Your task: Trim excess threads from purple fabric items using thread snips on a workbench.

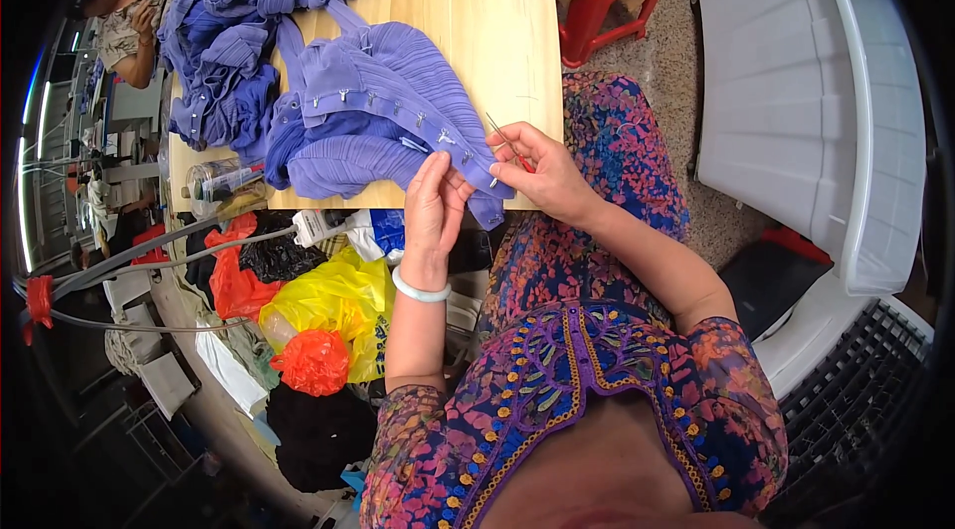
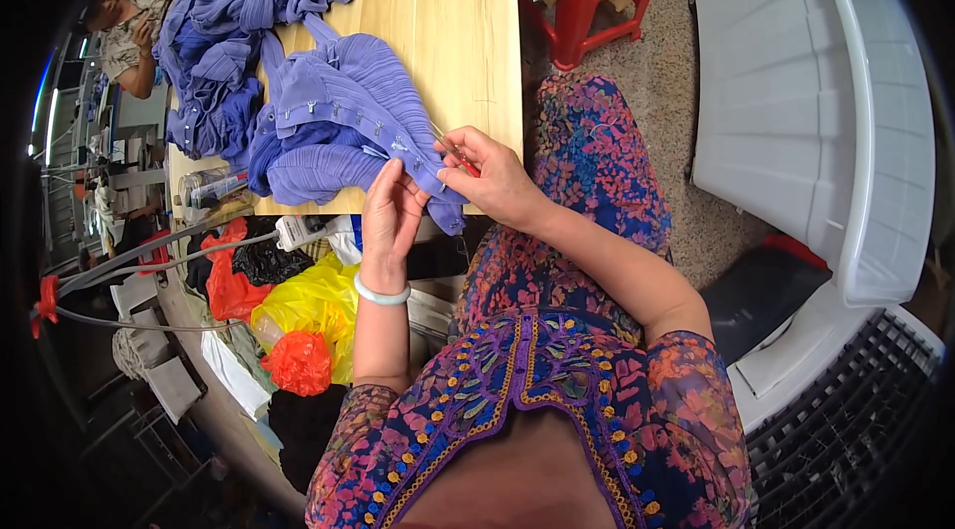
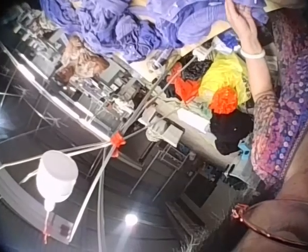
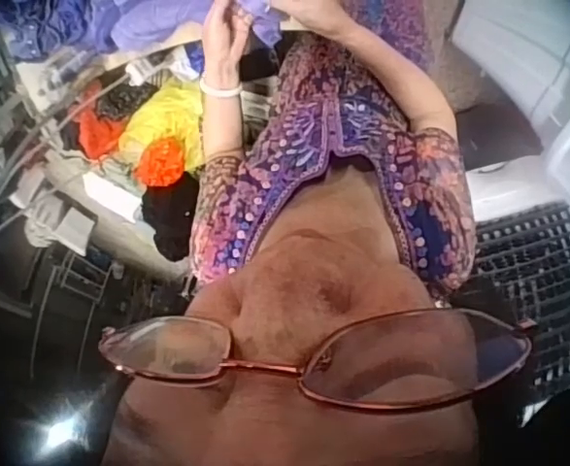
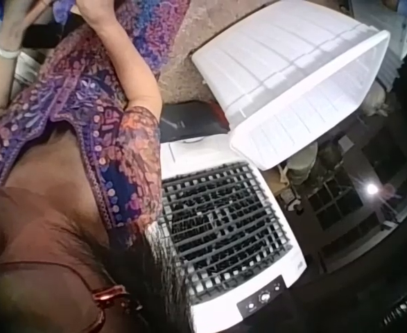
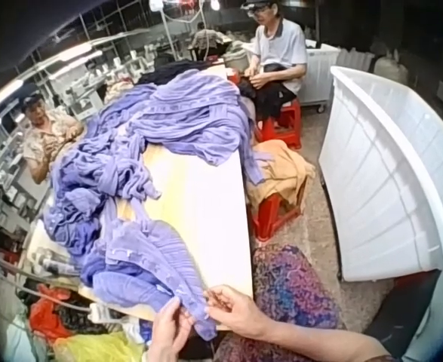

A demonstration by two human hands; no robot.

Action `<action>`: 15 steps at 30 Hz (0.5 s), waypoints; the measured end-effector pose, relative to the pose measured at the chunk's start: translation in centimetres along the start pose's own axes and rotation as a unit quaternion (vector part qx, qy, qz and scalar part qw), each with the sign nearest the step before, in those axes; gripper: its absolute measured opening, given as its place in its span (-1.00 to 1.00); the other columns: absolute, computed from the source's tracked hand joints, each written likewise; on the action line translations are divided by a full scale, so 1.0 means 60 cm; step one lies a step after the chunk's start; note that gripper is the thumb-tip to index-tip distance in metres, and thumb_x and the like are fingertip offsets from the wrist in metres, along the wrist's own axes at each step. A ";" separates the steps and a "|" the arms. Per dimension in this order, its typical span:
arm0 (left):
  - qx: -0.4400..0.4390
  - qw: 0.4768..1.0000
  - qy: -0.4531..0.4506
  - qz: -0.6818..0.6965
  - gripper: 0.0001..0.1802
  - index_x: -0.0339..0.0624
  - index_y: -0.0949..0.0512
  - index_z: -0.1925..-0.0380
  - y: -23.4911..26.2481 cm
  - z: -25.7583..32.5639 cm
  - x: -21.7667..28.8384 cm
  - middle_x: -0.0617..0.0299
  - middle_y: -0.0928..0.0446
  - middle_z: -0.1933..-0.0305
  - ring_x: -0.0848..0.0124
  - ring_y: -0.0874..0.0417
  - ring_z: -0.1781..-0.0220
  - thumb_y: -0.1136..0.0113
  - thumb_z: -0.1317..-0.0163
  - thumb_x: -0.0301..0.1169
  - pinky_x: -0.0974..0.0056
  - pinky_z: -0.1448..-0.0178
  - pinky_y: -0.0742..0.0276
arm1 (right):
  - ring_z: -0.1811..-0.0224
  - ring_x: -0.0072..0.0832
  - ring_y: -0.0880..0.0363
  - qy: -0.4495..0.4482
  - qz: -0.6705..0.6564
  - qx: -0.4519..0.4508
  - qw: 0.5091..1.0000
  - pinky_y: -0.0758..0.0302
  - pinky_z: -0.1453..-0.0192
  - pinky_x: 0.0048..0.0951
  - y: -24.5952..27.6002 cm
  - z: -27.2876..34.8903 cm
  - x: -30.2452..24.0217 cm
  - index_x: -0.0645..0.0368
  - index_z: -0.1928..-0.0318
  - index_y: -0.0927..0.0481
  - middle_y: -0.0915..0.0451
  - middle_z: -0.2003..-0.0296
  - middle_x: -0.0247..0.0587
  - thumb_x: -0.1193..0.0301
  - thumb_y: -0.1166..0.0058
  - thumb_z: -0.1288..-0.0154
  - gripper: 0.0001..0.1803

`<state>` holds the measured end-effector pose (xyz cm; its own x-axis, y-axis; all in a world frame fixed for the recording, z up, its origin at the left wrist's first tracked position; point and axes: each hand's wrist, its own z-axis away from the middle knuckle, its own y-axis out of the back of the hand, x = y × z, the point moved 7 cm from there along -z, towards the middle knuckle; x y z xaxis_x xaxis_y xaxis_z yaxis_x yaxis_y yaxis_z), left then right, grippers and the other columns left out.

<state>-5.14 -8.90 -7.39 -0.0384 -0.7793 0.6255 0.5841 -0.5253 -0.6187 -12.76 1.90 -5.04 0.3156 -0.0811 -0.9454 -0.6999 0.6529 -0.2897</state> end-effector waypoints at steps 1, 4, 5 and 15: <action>-0.013 1.000 -0.023 -0.010 -0.83 -0.27 -0.42 0.26 -0.004 0.001 0.007 0.17 -0.53 0.26 0.43 -0.56 0.26 0.10 -0.25 -0.41 0.37 0.18 -0.49 | 0.22 -0.71 -0.34 -0.012 0.013 -0.005 1.000 -0.36 0.15 -0.67 0.000 0.000 0.004 0.29 0.07 -0.32 -0.41 0.26 -0.39 0.57 -0.04 -0.11 -0.66; -0.020 0.996 -0.066 -0.047 -0.88 -0.27 -0.45 0.30 -0.007 0.006 0.026 0.21 -0.53 0.31 0.48 -0.56 0.31 0.05 -0.22 -0.47 0.41 0.19 -0.49 | 0.22 -0.64 -0.40 0.001 0.054 -0.001 0.999 -0.38 0.13 -0.61 0.008 -0.004 0.013 0.27 0.08 -0.33 -0.44 0.24 -0.30 0.51 -0.04 -0.14 -0.68; -0.014 0.993 -0.088 -0.073 -0.89 -0.27 -0.46 0.32 -0.007 0.009 0.034 0.23 -0.53 0.33 0.51 -0.55 0.34 0.02 -0.20 -0.49 0.43 0.19 -0.49 | 0.22 -0.64 -0.40 0.001 0.054 -0.002 0.999 -0.38 0.13 -0.61 0.007 -0.002 0.003 0.27 0.08 -0.33 -0.44 0.24 -0.30 0.51 -0.04 -0.14 -0.68; -0.032 0.984 -0.108 -0.135 -0.87 -0.28 -0.48 0.29 -0.022 0.021 0.067 0.27 -0.53 0.31 0.56 -0.52 0.33 0.03 -0.19 -0.52 0.49 0.20 -0.44 | 0.35 -0.35 -0.54 0.200 0.354 -0.054 0.912 -0.46 0.27 -0.44 0.002 0.001 -0.093 0.18 0.14 -0.44 -0.52 0.35 -0.18 0.36 -0.10 -0.07 -0.67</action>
<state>-5.01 -10.91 -3.45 -0.0077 -0.5210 0.8535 0.5245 -0.7288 -0.4401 -14.56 2.50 0.22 -0.4829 0.0497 -0.8743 -0.7036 0.5723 0.4212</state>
